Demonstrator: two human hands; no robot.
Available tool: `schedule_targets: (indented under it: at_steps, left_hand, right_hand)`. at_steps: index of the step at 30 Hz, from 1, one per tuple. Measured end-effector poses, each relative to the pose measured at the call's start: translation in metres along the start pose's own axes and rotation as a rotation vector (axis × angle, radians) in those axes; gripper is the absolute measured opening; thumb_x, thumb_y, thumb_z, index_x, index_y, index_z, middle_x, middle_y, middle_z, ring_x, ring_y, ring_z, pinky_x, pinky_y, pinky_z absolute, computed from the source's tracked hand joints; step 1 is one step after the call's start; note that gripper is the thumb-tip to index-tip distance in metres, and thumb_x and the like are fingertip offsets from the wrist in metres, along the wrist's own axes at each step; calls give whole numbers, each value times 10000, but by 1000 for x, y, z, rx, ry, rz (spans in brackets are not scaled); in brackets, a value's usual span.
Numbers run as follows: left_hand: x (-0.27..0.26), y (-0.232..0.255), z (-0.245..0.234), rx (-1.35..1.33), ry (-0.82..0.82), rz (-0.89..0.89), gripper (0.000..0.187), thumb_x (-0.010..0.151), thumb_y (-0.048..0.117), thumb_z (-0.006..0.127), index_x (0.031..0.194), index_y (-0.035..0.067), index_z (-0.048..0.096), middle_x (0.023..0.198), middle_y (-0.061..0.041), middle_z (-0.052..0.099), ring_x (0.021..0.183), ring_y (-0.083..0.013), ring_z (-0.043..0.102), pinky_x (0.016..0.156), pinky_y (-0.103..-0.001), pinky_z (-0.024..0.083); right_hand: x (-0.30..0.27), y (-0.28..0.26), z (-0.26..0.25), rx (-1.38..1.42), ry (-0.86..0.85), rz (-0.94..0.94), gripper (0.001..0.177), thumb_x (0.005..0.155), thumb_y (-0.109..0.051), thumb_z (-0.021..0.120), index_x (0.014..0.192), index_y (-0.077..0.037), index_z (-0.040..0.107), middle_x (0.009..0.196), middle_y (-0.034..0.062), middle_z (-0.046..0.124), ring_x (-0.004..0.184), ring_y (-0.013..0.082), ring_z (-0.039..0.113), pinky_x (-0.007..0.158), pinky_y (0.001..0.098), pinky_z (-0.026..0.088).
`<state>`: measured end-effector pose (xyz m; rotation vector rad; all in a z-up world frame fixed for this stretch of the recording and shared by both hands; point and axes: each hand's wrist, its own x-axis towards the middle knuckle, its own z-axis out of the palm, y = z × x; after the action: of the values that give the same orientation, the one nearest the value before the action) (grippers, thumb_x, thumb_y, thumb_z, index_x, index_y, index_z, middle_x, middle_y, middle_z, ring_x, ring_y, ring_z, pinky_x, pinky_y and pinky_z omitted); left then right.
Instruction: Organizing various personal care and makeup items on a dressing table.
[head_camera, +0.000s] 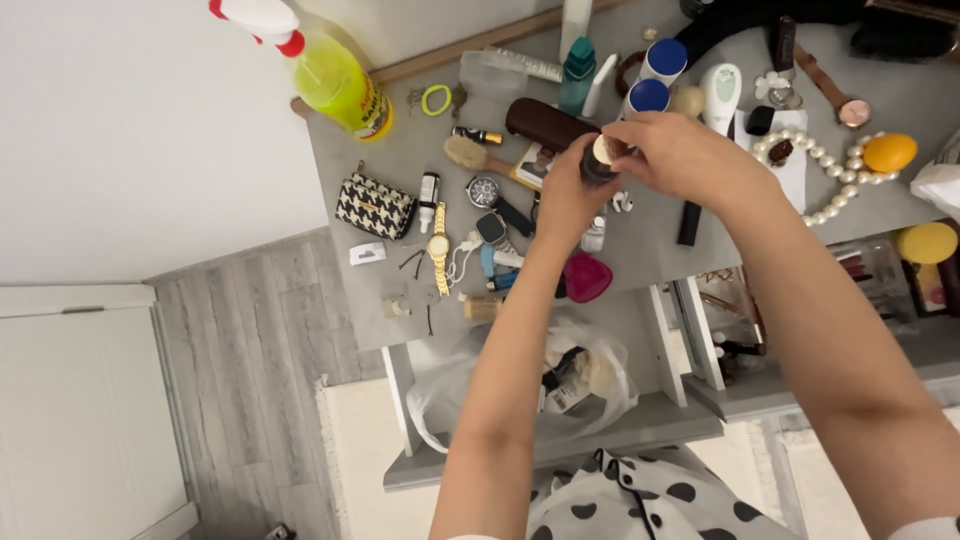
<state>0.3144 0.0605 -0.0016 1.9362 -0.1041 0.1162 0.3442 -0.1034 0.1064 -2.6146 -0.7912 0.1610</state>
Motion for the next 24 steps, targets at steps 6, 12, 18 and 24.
schedule_targets:
  at_steps: [6, 12, 18, 24]
  left_hand:
    - [0, 8, -4, 62, 21, 15, 644, 720, 177, 896, 1303, 122, 629, 1147, -169, 724, 1070, -383, 690, 875, -438, 567]
    - [5, 13, -12, -1, 119, 32, 659, 691, 129, 910, 1288, 83, 637, 1162, -158, 743, 1090, -330, 715, 879, -405, 583]
    - [-16, 73, -77, -697, -55, -31, 643, 849, 21, 851, 1421, -8, 559, 1191, -34, 697, 1055, -112, 670, 923, -298, 577]
    - [-69, 90, -81, -950, -379, -186, 689, 886, -31, 818, 1510, 5, 528, 1288, -49, 663, 1141, -156, 649, 1004, -341, 557]
  right_hand:
    - [-1, -13, 7, -74, 7, 76, 336, 874, -220, 772, 1160, -67, 685, 990, 155, 684, 917, 375, 684, 774, 479, 553]
    - [-33, -24, -9, -78, 167, 35, 357, 873, -314, 829, 1073, -57, 685, 1007, 143, 710, 920, 359, 695, 770, 465, 546]
    - [-104, -7, 3, 524, 467, 276, 629, 895, -247, 848, 1439, -50, 600, 1230, 132, 711, 998, 180, 689, 826, 306, 579]
    - [-160, -10, 24, 1234, 150, 194, 690, 865, -255, 803, 1472, -39, 558, 1336, 79, 672, 1111, 128, 685, 888, 301, 601]
